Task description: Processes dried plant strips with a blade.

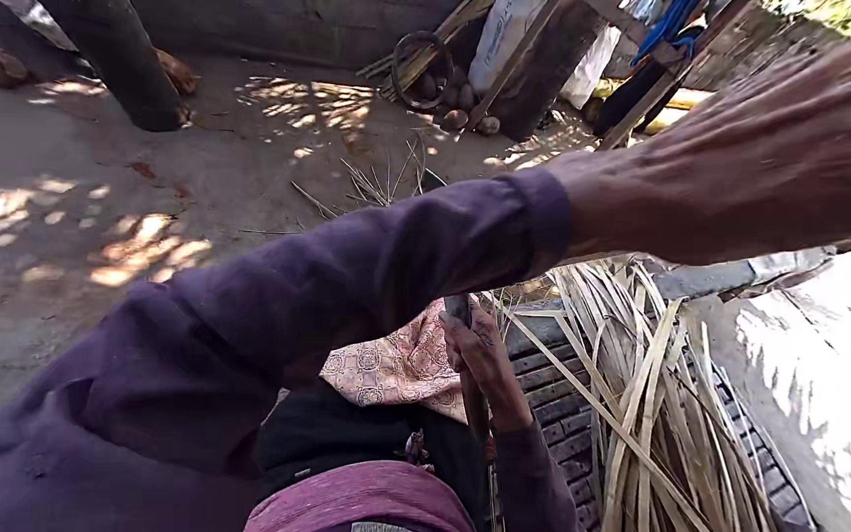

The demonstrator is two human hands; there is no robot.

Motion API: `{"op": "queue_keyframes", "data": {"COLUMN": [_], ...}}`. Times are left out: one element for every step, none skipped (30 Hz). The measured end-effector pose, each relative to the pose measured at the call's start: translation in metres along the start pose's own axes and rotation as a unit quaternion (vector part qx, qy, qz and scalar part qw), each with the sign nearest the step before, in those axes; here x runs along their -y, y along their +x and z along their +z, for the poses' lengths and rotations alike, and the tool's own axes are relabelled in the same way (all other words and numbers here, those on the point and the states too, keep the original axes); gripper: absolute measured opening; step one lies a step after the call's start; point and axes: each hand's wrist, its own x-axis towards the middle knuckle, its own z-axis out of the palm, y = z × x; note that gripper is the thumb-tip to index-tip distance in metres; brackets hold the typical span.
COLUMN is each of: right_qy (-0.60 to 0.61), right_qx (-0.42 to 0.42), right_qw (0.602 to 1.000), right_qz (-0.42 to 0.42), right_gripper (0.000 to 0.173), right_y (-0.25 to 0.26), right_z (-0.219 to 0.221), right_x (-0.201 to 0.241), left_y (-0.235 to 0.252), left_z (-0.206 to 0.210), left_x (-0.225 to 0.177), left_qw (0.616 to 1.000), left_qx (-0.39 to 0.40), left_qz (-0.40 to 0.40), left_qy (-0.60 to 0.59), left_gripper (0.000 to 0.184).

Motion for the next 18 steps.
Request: {"op": "queue_keyframes", "data": {"right_qy": [0.012, 0.022, 0.033, 0.048, 0.058, 0.063, 0.065, 0.069, 0.073, 0.076, 0.079, 0.076, 0.064, 0.04, 0.023, 0.061, 0.136, 0.213], "right_qx": [0.0, -0.002, -0.001, -0.002, -0.003, -0.001, 0.001, 0.0, -0.001, -0.003, -0.009, -0.012, -0.02, -0.035, -0.052, -0.045, -0.035, -0.014], "right_qw": [1.0, 1.0, 0.999, 0.999, 0.998, 0.998, 0.998, 0.998, 0.997, 0.997, 0.997, 0.997, 0.997, 0.998, 0.998, 0.997, 0.99, 0.976], "right_qz": [0.001, 0.003, 0.007, 0.012, 0.015, 0.015, 0.015, 0.013, 0.014, 0.015, 0.01, -0.004, -0.024, -0.036, -0.022, 0.003, -0.014, -0.04], "right_gripper": [0.011, 0.009, 0.008, 0.008, 0.011, 0.015, 0.018, 0.023, 0.026, 0.029, 0.031, 0.031, 0.027, 0.023, 0.016, 0.011, 0.013, 0.015], "right_y": [-0.002, -0.004, -0.006, -0.008, -0.009, -0.01, -0.01, -0.01, -0.009, -0.008, -0.009, -0.01, -0.014, -0.02, -0.027, -0.035, -0.04, -0.046], "right_z": [-0.003, -0.006, -0.009, -0.01, -0.011, -0.011, -0.011, -0.011, -0.009, -0.008, -0.006, -0.004, -0.003, -0.004, -0.006, -0.012, -0.018, -0.023], "right_x": [0.004, 0.008, 0.012, 0.015, 0.018, 0.019, 0.02, 0.022, 0.024, 0.025, 0.025, 0.023, 0.019, 0.014, 0.006, -0.012, -0.036, -0.059], "left_y": [-0.017, -0.033, -0.048, -0.06, -0.069, -0.076, -0.081, -0.084, -0.086, -0.089, -0.092, -0.096, -0.102, -0.108, -0.116, -0.123, -0.129, -0.132], "left_z": [-0.001, 0.002, 0.005, 0.009, 0.013, 0.017, 0.02, 0.022, 0.024, 0.026, 0.03, 0.035, 0.041, 0.05, 0.06, 0.071, 0.079, 0.084], "left_x": [0.002, 0.005, 0.01, 0.014, 0.019, 0.021, 0.024, 0.025, 0.027, 0.028, 0.03, 0.03, 0.026, 0.021, 0.016, 0.013, 0.011, 0.009], "left_qw": [0.995, 0.977, 0.946, 0.913, 0.894, 0.891, 0.899, 0.913, 0.932, 0.952, 0.971, 0.985, 0.995, 0.999, 0.999, 0.997, 0.995, 0.994], "left_qx": [0.044, 0.088, 0.128, 0.152, 0.154, 0.14, 0.122, 0.102, 0.079, 0.054, 0.032, 0.017, 0.014, 0.021, 0.031, 0.037, 0.043, 0.041], "left_qz": [-0.036, -0.091, -0.154, -0.207, -0.23, -0.229, -0.212, -0.191, -0.164, -0.133, -0.097, -0.064, -0.039, -0.012, 0.018, 0.046, 0.069, 0.081], "left_qy": [-0.08, -0.172, -0.256, -0.318, -0.353, -0.367, -0.363, -0.345, -0.313, -0.27, -0.217, -0.157, -0.092, -0.033, 0.015, 0.051, 0.065, 0.066], "left_gripper": [0.011, 0.015, 0.022, 0.027, 0.031, 0.032, 0.032, 0.03, 0.028, 0.027, 0.025, 0.024, 0.024, 0.023, 0.022, 0.02, 0.019, 0.019]}}
